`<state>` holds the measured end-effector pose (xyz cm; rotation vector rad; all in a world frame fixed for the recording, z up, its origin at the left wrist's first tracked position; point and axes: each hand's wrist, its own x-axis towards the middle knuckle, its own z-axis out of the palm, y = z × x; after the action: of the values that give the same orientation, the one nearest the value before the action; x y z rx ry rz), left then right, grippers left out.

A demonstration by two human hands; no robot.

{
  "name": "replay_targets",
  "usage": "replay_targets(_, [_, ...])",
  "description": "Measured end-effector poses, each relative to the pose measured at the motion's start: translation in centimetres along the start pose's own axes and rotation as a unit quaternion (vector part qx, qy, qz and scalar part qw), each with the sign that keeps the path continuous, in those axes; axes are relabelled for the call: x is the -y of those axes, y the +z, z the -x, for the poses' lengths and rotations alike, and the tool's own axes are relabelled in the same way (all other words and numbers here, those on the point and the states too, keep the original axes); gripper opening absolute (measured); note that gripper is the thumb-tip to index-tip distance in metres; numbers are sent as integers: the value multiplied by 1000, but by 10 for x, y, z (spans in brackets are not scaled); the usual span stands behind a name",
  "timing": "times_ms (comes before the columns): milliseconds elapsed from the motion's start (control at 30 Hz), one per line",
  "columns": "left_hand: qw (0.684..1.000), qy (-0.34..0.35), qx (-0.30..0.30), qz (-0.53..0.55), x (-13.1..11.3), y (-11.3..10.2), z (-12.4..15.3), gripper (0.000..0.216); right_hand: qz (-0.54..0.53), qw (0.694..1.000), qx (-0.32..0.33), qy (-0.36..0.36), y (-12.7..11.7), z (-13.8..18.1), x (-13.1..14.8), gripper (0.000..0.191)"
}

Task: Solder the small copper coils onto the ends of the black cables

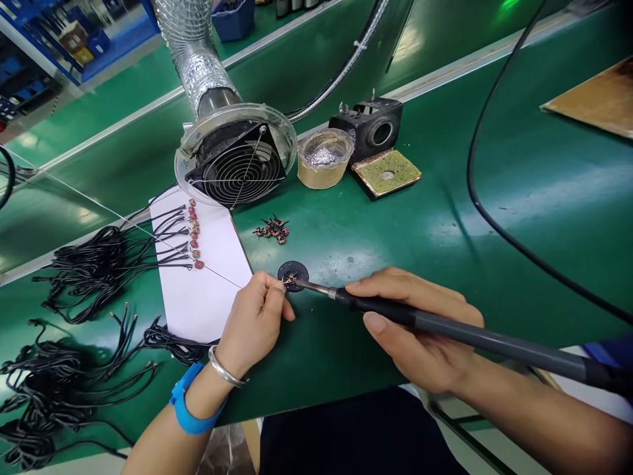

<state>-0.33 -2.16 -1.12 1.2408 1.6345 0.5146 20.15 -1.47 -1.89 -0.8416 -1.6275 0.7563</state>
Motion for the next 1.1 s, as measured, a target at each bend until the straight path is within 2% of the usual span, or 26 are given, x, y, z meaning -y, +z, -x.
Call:
replay_targets(400, [1000, 1, 7, -1, 0, 0, 0, 25, 6, 1000, 20, 1, 2, -1, -1, 26])
replay_targets(1100, [1000, 0, 21, -4, -2, -2, 2, 24, -2, 1000, 22, -15, 0, -1, 5, 33])
